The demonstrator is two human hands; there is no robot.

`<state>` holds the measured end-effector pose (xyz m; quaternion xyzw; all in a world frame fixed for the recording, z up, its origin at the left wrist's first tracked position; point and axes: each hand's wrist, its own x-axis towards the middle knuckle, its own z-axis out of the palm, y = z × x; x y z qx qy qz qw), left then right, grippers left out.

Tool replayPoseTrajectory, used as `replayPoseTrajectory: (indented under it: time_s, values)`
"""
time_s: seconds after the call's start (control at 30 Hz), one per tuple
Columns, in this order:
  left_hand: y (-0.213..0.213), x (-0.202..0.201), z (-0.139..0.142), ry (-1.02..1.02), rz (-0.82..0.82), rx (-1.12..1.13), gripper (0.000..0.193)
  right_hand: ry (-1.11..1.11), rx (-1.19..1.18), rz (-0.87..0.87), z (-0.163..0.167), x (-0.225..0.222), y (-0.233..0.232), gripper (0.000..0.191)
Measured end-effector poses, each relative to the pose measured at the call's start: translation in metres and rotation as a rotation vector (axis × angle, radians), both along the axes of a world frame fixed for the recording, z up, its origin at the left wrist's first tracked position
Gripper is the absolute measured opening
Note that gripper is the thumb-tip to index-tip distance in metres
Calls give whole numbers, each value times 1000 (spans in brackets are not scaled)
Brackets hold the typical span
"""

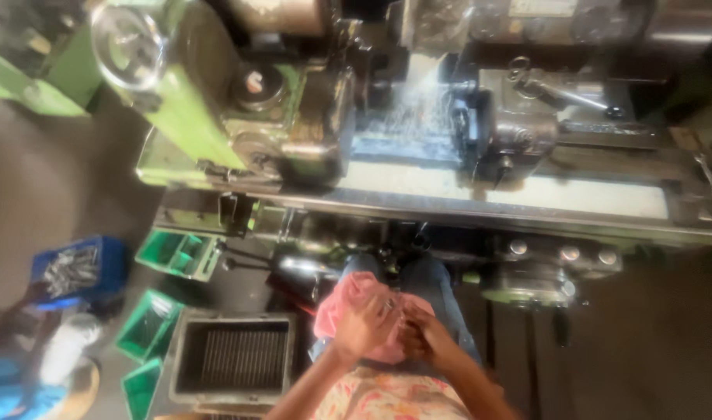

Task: The person repeatedly picks up small metal rods from a tray, inserts them into a machine, and operates a lever to process them. The person then removes the processed rods and places them into a cardboard box. This cycle is repeated multiple times.

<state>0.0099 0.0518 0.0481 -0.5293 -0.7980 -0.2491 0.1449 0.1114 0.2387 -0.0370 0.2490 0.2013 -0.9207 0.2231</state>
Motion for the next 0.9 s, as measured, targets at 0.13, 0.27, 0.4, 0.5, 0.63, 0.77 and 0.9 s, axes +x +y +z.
replayPoseTrajectory:
  time_s: [0.13,0.27,0.4,0.5,0.63,0.77,0.9]
  values:
    - [23,-12,-34,-874,318,201,33,50,291,-242,-9,-14,-10,27]
    - [30,-16,-87,-1208,273,498,13,197,1242,-367,-20,-21,-14,24]
    - [23,-17,-125,-1659,270,404,13,759,1889,-232,-21,-22,-5,43]
    - [19,-32,-127,-1876,176,283,15,1018,1947,-167,-18,-28,-6,35]
    - [23,-42,-123,-2029,98,351,18,756,1740,-540,-16,-35,-22,31]
    - [26,-29,-123,-2251,-30,801,21,762,1830,-449,-15,-39,-26,29]
    - [29,-20,-127,-1933,133,918,29,734,1860,-352,-11,-35,-14,27]
